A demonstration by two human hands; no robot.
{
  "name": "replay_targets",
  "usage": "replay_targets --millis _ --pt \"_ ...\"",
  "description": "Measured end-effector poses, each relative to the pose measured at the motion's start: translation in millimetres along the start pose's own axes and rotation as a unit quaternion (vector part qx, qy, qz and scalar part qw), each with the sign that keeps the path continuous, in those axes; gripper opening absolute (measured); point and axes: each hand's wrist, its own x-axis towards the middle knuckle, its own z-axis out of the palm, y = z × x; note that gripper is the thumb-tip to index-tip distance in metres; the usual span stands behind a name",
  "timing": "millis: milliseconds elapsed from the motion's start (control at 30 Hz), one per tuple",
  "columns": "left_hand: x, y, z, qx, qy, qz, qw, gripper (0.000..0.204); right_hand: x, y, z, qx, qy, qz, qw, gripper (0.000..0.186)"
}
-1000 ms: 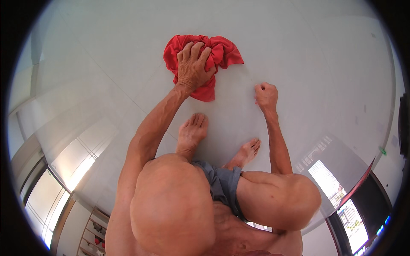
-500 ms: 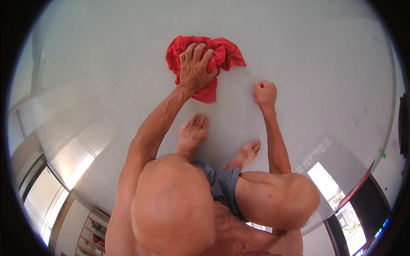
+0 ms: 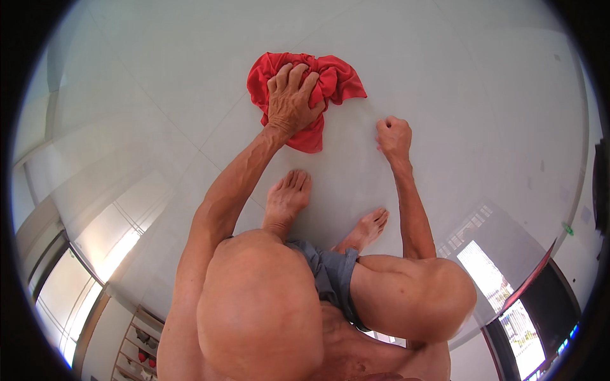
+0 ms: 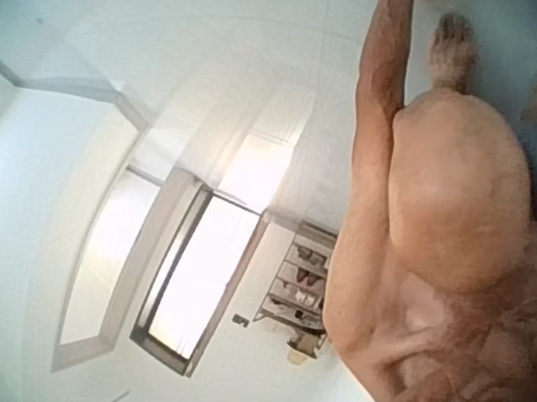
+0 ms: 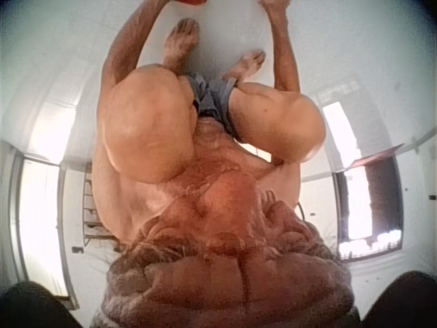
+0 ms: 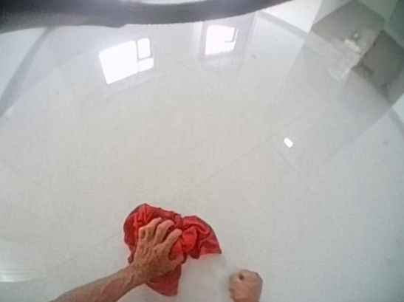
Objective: The person wipes the tiled floor with a cloth by hand while crouching.
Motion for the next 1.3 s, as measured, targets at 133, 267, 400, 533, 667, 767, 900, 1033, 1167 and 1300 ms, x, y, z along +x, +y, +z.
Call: replay_targets --millis 133,267,400,533,667,767,900,1033,1167,1300 --pt "1 0 2 -0.003 0.001 0.002 1.0 0.063 12 21 4 -0.099 0.033 -0.063 0.993 0.031" --pt "0 -8 -1 -0.004 -0.004 -0.003 1.0 0.062 13 25 -1 -0.099 0.014 -0.041 0.994 0.027" --pt "9 -3 0 -0.007 0.003 0.011 1.0 0.061 3 20 -3 0.036 0.049 0.005 0.998 0.019" --pt "-15 9 3 0.015 0.017 0.018 1.0 0.058 -37 44 34 -0.02 0.145 -0.191 0.971 0.008" --pt "-23 47 3 -0.033 -0.059 0.102 0.992 0.065 -41 12 42 0.014 0.157 -0.135 0.978 0.011" --pt "-13 95 20 -0.072 -0.099 0.125 0.985 0.064 -52 22 27 -0.03 0.16 -0.152 0.975 0.04" --pt "-10 132 39 -0.137 -0.18 0.279 0.933 0.066 -72 54 18 -0.062 0.22 -0.158 0.961 0.059" --pt "5 150 47 -0.174 -0.245 0.368 0.88 0.069 -84 57 -17 -0.062 0.178 -0.088 0.978 0.068" --pt "5 154 47 -0.19 -0.294 0.406 0.844 0.074 -95 61 -16 -0.06 0.113 0.058 0.99 0.069" --pt "22 136 47 -0.209 -0.28 0.481 0.805 0.07 -94 68 23 -0.031 0.205 0.015 0.978 0.065"
